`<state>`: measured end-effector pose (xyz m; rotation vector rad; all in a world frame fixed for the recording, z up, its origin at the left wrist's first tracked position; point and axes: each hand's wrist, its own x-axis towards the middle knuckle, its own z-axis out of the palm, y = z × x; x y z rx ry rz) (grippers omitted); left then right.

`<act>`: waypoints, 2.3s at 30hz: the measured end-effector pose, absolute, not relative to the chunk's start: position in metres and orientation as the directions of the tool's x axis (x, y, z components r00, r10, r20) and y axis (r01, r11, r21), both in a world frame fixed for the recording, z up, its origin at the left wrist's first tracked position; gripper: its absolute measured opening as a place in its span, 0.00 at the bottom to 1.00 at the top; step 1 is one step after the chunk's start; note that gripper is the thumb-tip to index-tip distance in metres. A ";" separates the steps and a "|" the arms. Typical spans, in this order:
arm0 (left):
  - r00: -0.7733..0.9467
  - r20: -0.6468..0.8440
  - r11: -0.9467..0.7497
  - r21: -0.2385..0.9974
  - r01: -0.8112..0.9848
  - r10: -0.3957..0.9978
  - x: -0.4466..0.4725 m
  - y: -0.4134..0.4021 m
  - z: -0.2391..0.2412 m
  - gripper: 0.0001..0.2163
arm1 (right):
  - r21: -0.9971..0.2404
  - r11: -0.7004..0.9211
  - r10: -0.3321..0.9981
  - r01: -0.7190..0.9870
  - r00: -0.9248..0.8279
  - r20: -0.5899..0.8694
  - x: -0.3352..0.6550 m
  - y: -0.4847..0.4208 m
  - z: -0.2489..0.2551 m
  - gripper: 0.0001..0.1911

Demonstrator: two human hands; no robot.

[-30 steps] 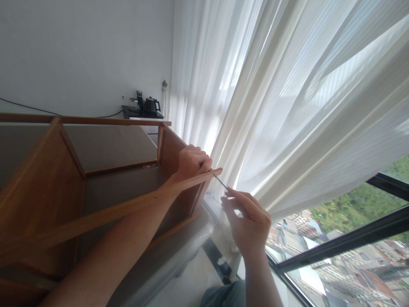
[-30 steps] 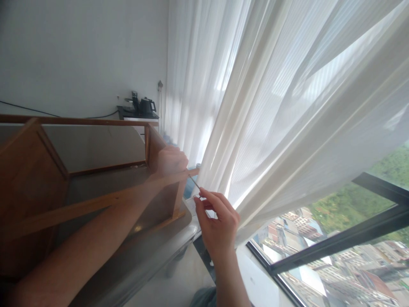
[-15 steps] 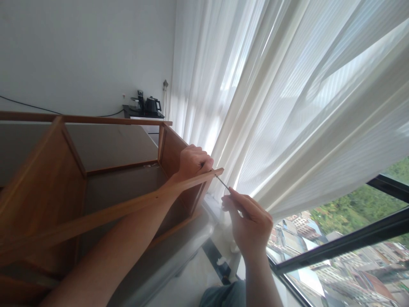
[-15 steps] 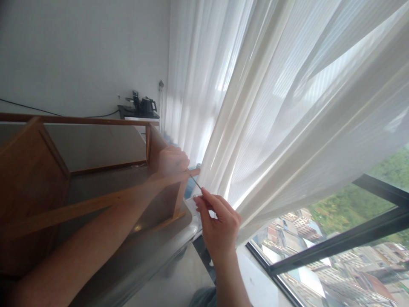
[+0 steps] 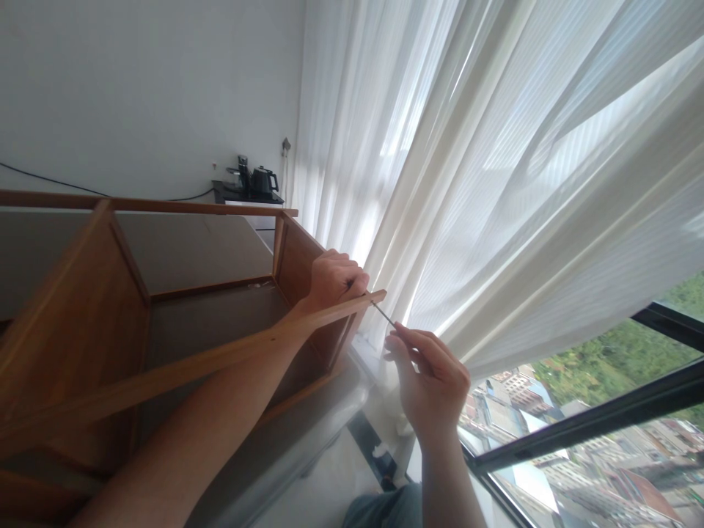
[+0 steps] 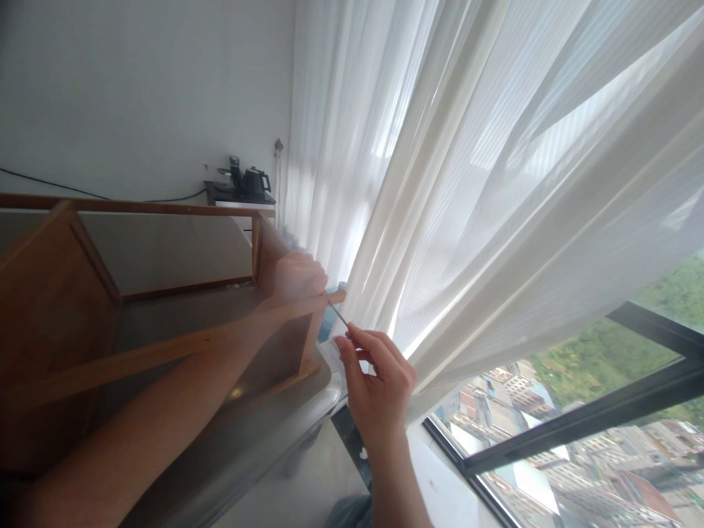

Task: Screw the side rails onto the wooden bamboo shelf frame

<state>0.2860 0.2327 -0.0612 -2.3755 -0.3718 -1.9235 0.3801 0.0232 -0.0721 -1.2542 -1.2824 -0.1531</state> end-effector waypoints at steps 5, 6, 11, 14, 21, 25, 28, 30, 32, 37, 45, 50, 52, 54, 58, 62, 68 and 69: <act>0.204 0.966 -0.968 0.109 0.226 0.157 0.286 0.234 -0.062 0.18 | -0.602 0.389 0.523 0.697 0.371 0.767 0.380 0.023 -0.071 0.08; 0.204 0.966 -0.968 0.111 0.225 0.158 0.286 0.233 -0.062 0.18 | -0.600 0.385 0.523 0.701 0.371 0.768 0.380 0.023 -0.071 0.08; 0.206 0.964 -0.966 0.122 0.230 0.170 0.285 0.232 -0.062 0.18 | -0.599 0.378 0.498 0.706 0.390 0.774 0.380 0.024 -0.069 0.07; 0.209 0.963 -0.965 0.121 0.233 0.172 0.285 0.232 -0.061 0.18 | -0.608 0.391 0.486 0.691 0.406 0.774 0.380 0.025 -0.068 0.06; 0.205 0.965 -0.966 0.116 0.233 0.165 0.286 0.232 -0.062 0.18 | -0.574 0.388 0.454 0.721 0.392 0.800 0.380 0.025 -0.070 0.07; 0.206 0.965 -0.967 0.115 0.226 0.163 0.285 0.232 -0.061 0.18 | -0.512 0.381 0.421 0.770 0.349 0.838 0.380 0.025 -0.069 0.06; 0.207 0.965 -0.967 0.116 0.225 0.164 0.285 0.232 -0.061 0.18 | -0.473 0.360 0.401 0.804 0.324 0.857 0.380 0.025 -0.066 0.06; 0.205 0.965 -0.967 0.114 0.226 0.162 0.285 0.232 -0.061 0.18 | -0.444 0.346 0.383 0.826 0.308 0.871 0.379 0.025 -0.065 0.05; 0.201 0.967 -0.968 0.112 0.226 0.159 0.285 0.232 -0.061 0.18 | -0.419 0.335 0.363 0.844 0.294 0.884 0.379 0.025 -0.064 0.05; 0.203 0.966 -0.967 0.111 0.229 0.159 0.286 0.233 -0.062 0.18 | -0.378 0.306 0.332 0.874 0.274 0.902 0.380 0.026 -0.064 0.06; 0.205 0.967 -0.969 0.103 0.223 0.150 0.286 0.234 -0.063 0.18 | -0.330 0.280 0.274 0.901 0.255 0.927 0.379 0.028 -0.066 0.12; 0.207 0.967 -0.968 0.099 0.229 0.148 0.285 0.233 -0.063 0.17 | -0.322 0.303 0.293 0.897 0.233 0.927 0.380 0.028 -0.065 0.12; 0.202 0.968 -0.968 0.100 0.231 0.148 0.285 0.233 -0.063 0.17 | -0.326 0.304 0.304 0.895 0.234 0.924 0.381 0.027 -0.065 0.12; 0.196 0.969 -0.968 0.102 0.229 0.148 0.286 0.233 -0.063 0.17 | -0.331 0.305 0.312 0.893 0.235 0.921 0.381 0.027 -0.066 0.12; 0.190 0.970 -0.968 0.104 0.226 0.149 0.286 0.233 -0.063 0.17 | -0.336 0.312 0.321 0.889 0.234 0.918 0.381 0.026 -0.067 0.12; 0.193 0.970 -0.969 0.100 0.226 0.145 0.286 0.233 -0.063 0.17 | -0.336 0.312 0.336 0.889 0.227 0.914 0.381 0.025 -0.066 0.13; 0.190 0.969 -0.966 0.113 0.233 0.160 0.286 0.232 -0.062 0.18 | -0.347 0.309 0.356 0.885 0.231 0.905 0.382 0.024 -0.066 0.13; 0.189 0.969 -0.966 0.115 0.234 0.161 0.286 0.232 -0.062 0.18 | -0.348 0.310 0.358 0.885 0.230 0.905 0.383 0.023 -0.067 0.13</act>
